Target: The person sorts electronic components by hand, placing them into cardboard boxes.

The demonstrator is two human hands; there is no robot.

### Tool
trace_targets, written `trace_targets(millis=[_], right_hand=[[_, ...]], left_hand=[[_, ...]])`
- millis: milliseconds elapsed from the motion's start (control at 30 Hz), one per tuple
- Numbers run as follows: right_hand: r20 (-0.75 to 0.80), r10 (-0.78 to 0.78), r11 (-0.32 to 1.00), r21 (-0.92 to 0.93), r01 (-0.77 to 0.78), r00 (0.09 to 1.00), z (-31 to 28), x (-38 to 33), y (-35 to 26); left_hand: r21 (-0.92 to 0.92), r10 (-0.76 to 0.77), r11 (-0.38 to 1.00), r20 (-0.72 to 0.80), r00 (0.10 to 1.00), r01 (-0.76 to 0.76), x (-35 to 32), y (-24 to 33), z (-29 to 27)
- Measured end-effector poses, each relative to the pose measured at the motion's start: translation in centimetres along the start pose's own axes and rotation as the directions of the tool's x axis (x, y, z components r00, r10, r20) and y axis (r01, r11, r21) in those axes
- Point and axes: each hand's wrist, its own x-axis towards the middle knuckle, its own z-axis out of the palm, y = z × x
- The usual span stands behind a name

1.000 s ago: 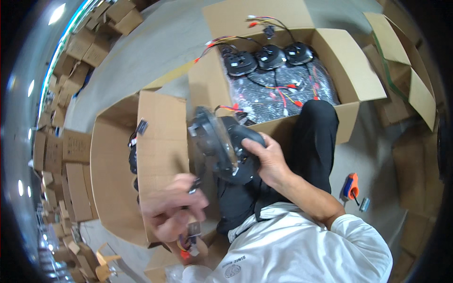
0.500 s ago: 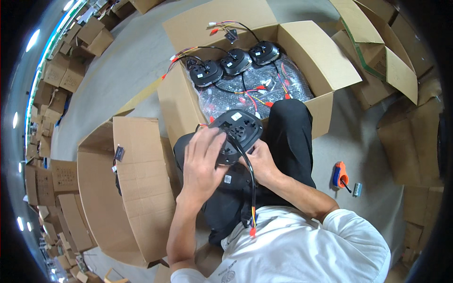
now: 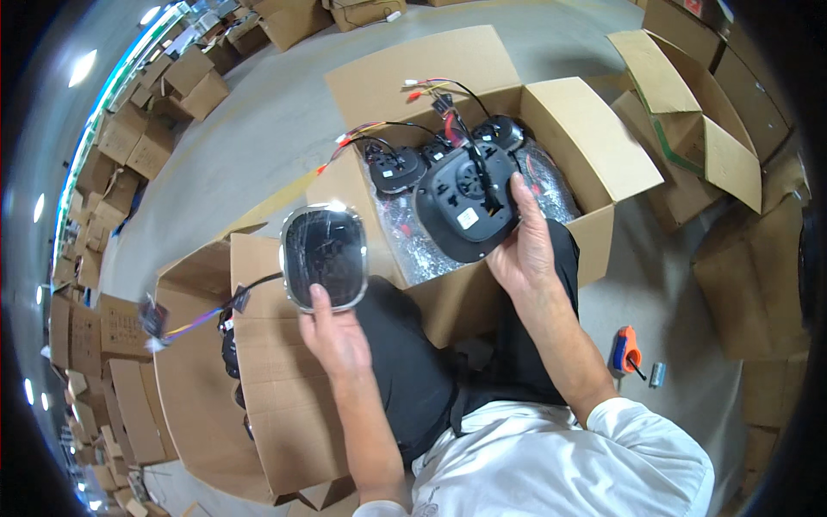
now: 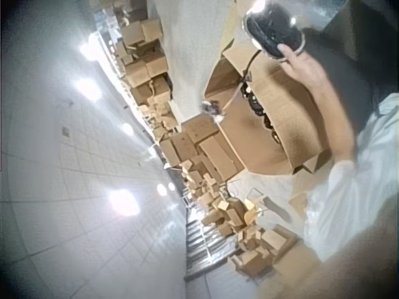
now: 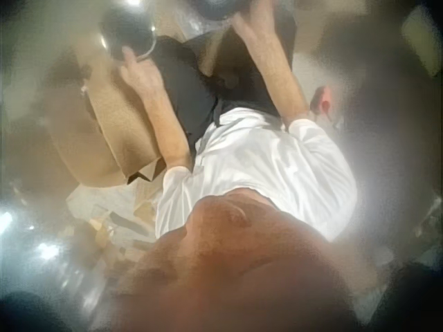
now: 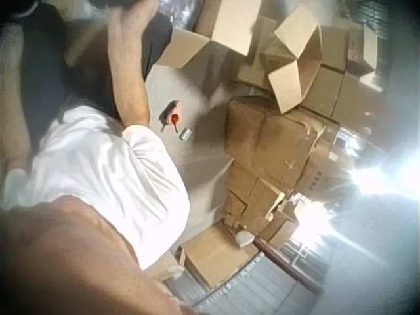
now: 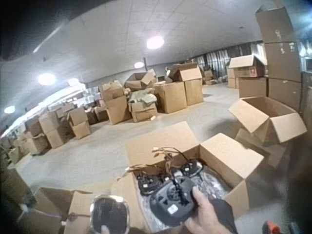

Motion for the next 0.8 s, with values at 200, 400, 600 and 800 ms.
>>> trace_targets(millis=[200,400,600,800], right_hand=[[-0.023,0.158,0.98,-0.122,-0.159,0.987,0.9,-3.7,9.1],[0.093,0.155,0.822,-0.565,-0.076,0.983,-1.0,-4.5,6.5],[-0.022,0.174,0.935,-0.312,-0.172,0.985,0.3,-4.5,7.2],[-0.025,0.26,0.693,-0.691,-0.205,0.965,-2.6,-6.8,8.6]], left_hand=[[-0.209,0.027,0.977,-0.084,0.996,-0.044,-5.0,-3.1,3.9],[-0.182,0.045,0.982,-0.042,0.998,-0.052,-5.4,-3.6,2.2],[-0.061,0.281,0.958,-0.002,0.96,-0.281,-6.0,-7.0,4.4],[0.025,0.17,0.985,-0.006,0.985,-0.17,-6.8,-7.3,3.1]])
